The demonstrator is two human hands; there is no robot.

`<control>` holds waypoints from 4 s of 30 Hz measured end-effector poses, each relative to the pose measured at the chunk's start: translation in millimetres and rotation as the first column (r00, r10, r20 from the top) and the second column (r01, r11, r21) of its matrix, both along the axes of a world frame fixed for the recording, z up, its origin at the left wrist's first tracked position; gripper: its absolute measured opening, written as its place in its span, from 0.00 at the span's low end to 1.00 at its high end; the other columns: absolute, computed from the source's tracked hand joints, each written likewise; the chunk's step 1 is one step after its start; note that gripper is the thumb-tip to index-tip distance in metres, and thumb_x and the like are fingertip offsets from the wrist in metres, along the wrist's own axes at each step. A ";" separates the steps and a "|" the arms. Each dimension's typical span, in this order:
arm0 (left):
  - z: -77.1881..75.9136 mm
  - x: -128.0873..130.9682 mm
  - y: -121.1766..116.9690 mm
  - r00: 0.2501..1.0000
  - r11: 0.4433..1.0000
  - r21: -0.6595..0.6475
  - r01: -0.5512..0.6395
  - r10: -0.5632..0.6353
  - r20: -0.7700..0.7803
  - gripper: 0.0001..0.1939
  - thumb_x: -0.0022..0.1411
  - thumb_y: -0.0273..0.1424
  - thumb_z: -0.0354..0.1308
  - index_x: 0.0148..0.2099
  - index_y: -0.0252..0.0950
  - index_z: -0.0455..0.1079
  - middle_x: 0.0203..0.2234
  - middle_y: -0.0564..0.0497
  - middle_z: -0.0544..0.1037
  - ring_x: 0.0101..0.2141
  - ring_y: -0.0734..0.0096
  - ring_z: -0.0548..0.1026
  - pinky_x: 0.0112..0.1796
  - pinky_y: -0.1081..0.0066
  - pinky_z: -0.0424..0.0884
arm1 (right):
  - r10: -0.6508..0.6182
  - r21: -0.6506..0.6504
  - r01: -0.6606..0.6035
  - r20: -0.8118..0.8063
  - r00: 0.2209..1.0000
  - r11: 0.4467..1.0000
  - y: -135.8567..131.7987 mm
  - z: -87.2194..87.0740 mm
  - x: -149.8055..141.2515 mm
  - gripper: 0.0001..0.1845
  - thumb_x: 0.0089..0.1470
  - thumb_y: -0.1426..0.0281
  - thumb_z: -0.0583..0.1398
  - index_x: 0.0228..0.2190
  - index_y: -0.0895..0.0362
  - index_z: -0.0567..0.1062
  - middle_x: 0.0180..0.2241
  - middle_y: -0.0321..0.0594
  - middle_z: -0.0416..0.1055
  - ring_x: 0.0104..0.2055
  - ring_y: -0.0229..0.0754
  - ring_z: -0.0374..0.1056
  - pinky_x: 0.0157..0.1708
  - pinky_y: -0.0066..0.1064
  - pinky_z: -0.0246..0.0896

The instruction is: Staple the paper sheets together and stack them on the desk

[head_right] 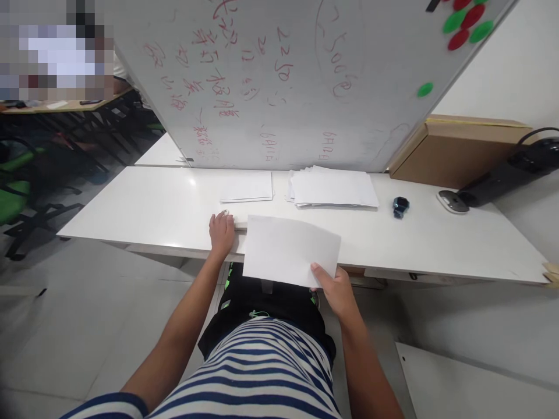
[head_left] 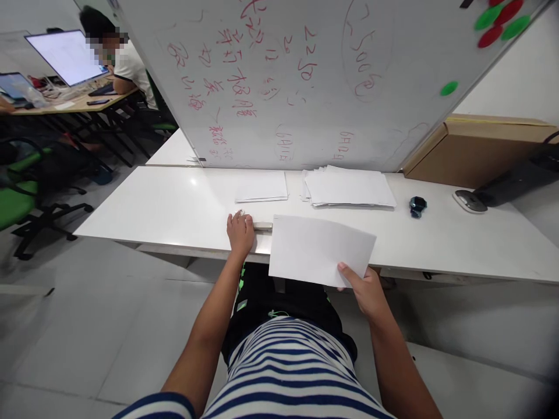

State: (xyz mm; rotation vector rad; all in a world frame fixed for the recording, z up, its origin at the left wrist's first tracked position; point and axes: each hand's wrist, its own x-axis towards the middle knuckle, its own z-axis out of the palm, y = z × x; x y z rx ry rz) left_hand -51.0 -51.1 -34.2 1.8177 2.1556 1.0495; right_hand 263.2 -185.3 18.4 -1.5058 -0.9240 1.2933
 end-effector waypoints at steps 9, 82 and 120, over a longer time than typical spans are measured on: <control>1.3 0.5 0.5 1.000 1.000 0.013 0.029 -0.029 0.010 0.23 0.69 0.42 0.37 0.48 0.38 0.70 0.56 0.44 0.67 0.62 0.56 0.53 0.62 0.48 0.46 | -0.068 -0.050 0.069 0.033 0.997 0.996 5.9 -15.9 -1.7 0.21 0.44 0.55 0.66 0.31 0.61 0.75 0.28 0.42 0.71 0.26 0.41 0.65 0.19 0.30 0.64; 21.2 3.1 -6.4 0.996 0.995 -0.057 0.078 -0.080 -0.028 0.16 0.67 0.33 0.42 0.33 0.38 0.69 0.35 0.49 0.76 0.37 0.64 0.70 0.38 0.66 0.62 | 0.081 -0.008 -0.377 0.981 0.178 0.926 210.4 -32.5 16.6 0.23 0.61 0.66 0.46 0.54 0.54 0.68 0.61 0.50 0.56 0.63 0.55 0.49 0.56 0.56 0.43; 19.4 2.3 -7.2 0.995 0.996 -0.046 0.081 -0.083 -0.058 0.18 0.68 0.34 0.41 0.32 0.37 0.68 0.33 0.48 0.75 0.36 0.65 0.70 0.36 0.68 0.60 | -0.023 0.047 -0.255 0.995 0.096 0.966 194.5 -11.5 18.4 0.17 0.61 0.63 0.50 0.32 0.58 0.74 0.33 0.46 0.73 0.32 0.42 0.65 0.24 0.30 0.39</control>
